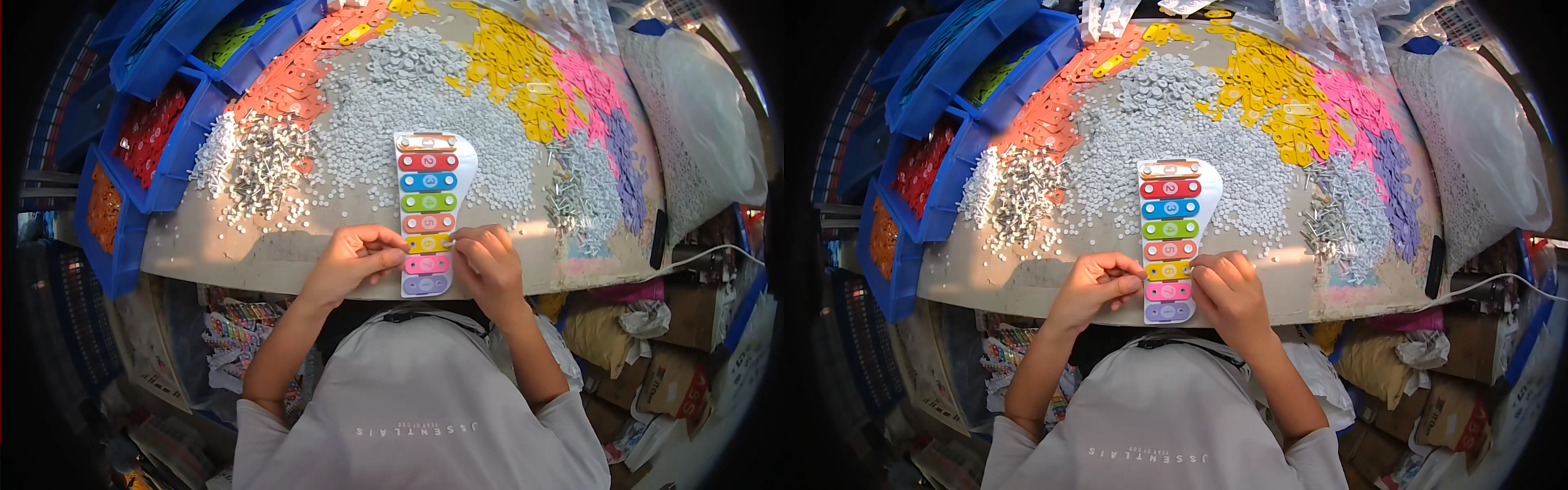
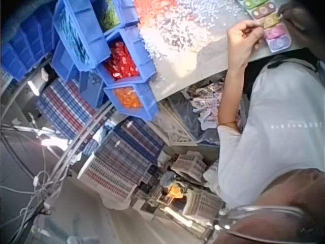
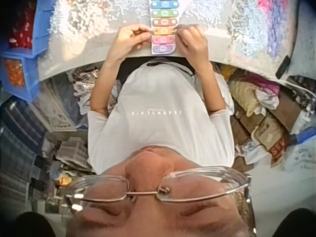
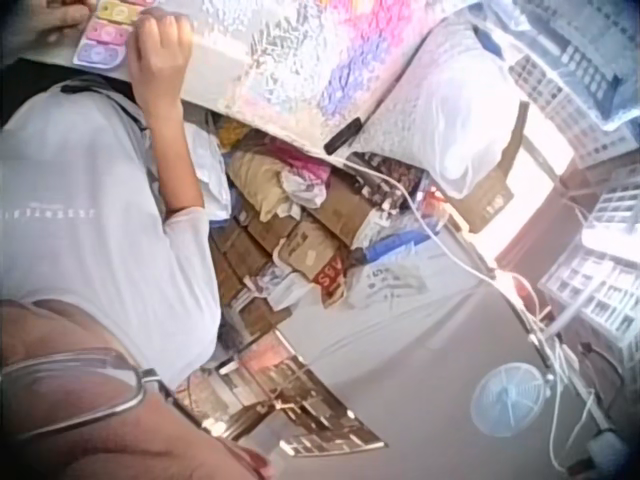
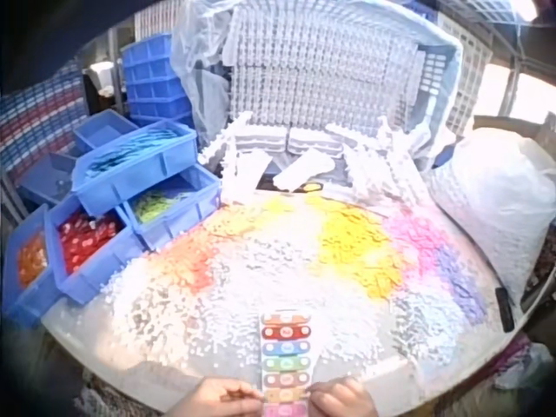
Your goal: Assemble a colorful toy xylophone by attaching colored keys and white pieces to a plastic base.
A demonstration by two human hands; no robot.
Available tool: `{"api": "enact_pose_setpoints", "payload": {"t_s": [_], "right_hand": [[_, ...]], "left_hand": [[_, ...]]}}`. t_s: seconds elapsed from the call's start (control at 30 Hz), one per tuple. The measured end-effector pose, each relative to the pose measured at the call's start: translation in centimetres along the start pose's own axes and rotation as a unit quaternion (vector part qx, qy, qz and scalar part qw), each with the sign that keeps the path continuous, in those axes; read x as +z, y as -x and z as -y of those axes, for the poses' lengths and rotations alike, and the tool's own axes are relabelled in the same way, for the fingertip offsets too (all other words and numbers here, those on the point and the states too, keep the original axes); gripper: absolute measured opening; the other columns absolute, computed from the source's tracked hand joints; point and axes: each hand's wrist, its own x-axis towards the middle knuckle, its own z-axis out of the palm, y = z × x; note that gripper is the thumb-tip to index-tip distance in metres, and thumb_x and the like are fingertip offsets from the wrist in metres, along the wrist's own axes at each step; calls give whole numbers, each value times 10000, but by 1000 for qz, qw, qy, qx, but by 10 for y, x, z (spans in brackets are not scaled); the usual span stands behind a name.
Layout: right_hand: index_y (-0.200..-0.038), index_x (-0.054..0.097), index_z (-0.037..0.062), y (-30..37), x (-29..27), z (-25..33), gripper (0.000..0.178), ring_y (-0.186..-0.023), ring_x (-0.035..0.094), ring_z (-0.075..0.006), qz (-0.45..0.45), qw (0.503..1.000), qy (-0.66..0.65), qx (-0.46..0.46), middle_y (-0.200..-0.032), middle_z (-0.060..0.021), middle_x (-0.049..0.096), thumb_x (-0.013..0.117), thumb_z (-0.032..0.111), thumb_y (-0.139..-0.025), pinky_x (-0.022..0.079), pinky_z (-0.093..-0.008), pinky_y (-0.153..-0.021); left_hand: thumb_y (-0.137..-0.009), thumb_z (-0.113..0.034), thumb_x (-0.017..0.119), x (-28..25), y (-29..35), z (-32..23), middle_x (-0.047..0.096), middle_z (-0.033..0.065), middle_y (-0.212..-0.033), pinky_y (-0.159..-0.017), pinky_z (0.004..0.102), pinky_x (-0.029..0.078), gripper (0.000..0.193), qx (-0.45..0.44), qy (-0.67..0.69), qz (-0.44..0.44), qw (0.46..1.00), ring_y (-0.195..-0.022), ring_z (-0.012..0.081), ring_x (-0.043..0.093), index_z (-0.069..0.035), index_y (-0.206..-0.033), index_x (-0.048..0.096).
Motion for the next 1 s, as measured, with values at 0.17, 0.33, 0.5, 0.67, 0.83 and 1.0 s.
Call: {"api": "enact_pose_setpoints", "payload": {"t_s": [0.17,0.33,0.5,0.67,0.83,1.0], "right_hand": [[-910,609,34,-2,0,1,261,-871,592,-261,7,999,35,-24,-1021,-59,663,762,2,-700,485,-371,-756],[-910,610,37,-5,0,2,251,-881,599,-262,9,999,38,-30,-1022,-55,662,758,13,-709,485,-375,-762],[-911,625,40,-7,1,3,208,-893,607,-273,4,1000,6,11,-1004,-59,661,752,17,-748,493,-382,-772],[-856,625,25,-4,6,1,152,-853,624,-222,-9,992,-74,101,-918,-70,650,767,60,-818,500,-355,-725],[-889,585,20,0,5,-3,221,-562,558,-86,60,884,-280,369,-688,-38,616,762,151,-901,399,-268,-471],[-936,549,5,-5,3,-13,274,-412,487,-58,124,800,-392,437,-569,-10,587,720,217,-959,315,-230,-361]], "left_hand": [[-905,-82,729,3,-7,0,683,20,-825,-540,176,443,162,7,-18,-4,1000,-672,51,587,15,-1032,700],[-906,-105,740,5,-9,-1,685,19,-825,-540,179,439,162,0,-32,-5,999,-662,43,576,8,-1015,699],[-914,-112,733,4,-10,0,687,26,-819,-539,178,433,154,11,-21,-7,1000,-654,43,572,9,-1004,701],[-919,-115,730,2,-13,3,672,15,-802,-541,168,407,192,18,-37,-7,999,-645,27,549,8,-1055,673],[-908,-195,759,8,-15,-6,688,35,-755,-591,184,410,602,25,-192,-45,980,-650,20,548,33,-1328,394],[-922,-209,737,10,-23,-8,668,28,-749,-640,189,430,755,15,-205,-23,978,-677,36,582,65,-1441,262]]}}
